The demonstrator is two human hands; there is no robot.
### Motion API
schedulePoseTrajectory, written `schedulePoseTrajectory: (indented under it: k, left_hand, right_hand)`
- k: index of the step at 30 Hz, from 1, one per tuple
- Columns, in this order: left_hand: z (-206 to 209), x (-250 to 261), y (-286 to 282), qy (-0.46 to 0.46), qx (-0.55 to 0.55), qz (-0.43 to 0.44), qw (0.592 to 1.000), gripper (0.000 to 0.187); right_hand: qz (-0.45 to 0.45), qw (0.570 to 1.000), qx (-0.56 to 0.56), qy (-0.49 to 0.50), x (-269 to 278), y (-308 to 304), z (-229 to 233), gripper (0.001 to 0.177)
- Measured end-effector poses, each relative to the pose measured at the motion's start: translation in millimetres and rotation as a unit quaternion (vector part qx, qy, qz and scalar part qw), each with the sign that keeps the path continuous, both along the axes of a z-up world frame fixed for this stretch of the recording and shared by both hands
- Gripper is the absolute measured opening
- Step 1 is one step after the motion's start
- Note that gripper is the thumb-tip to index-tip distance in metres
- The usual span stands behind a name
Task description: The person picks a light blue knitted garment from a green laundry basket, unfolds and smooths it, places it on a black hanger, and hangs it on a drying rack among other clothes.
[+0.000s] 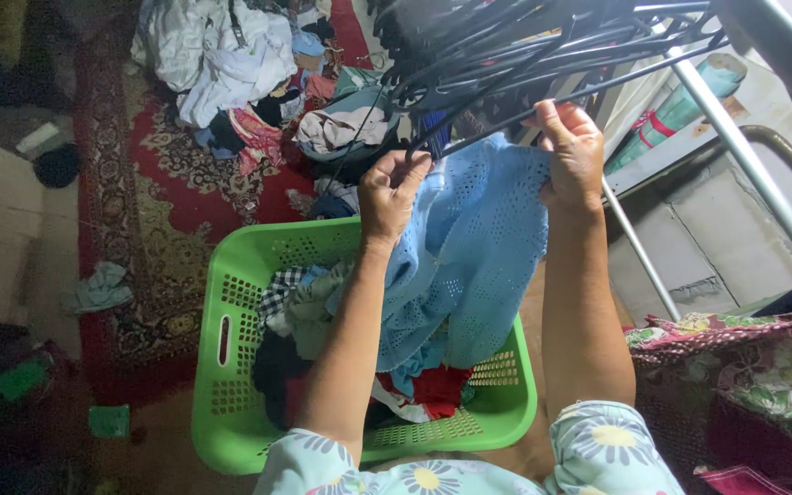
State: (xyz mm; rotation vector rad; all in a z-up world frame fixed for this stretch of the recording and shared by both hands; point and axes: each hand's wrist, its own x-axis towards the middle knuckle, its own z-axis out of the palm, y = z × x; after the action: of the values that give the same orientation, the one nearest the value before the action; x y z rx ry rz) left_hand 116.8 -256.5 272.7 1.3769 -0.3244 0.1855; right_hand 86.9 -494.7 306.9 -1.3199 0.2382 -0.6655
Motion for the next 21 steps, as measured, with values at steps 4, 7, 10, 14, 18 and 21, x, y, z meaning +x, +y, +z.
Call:
schedulePoseTrajectory:
  k: [4, 7, 10, 14, 18, 21]
  left_hand:
    - [10.2, -15.4, 11.2, -0.010, 0.037, 0.012, 0.999, 0.009]
    - [7.7, -22.9, 20.6, 0.006, 0.050, -0.009, 0.999, 0.005]
    - [6.8, -33.5, 31.8, -0.004, 0.101, -0.051, 0.994, 0.014]
    - [-0.1, -53.1, 48.1, -0.025, 0.175, -0.120, 0.977, 0.023]
    - [-20.7, -66.2, 63.4, -0.082, 0.181, -0.074, 0.977, 0.017]
    - [-30.0, -80.0, 81.3, -0.090, 0.186, -0.064, 0.976, 0.013]
  right_hand:
    - [-0.004, 1.000, -0.012, 0.006, -16.3, 19.1, 12.2, 0.018]
    - [-0.001, 1.000, -0.005, 0.009, -19.4, 20.7, 1.8, 0.012]
    - [0.010, 0.999, 0.040, 0.009, -23.3, 22.7, -17.8, 0.016]
    - [-0.004, 1.000, 0.006, 0.021, -36.7, 39.5, -40.7, 0.013]
    - [-0.038, 0.997, -0.026, 0.061, -63.5, 80.4, -26.9, 0.016]
    - [-0.089, 0.989, -0.084, 0.088, -69.6, 73.5, -57.6, 0.021]
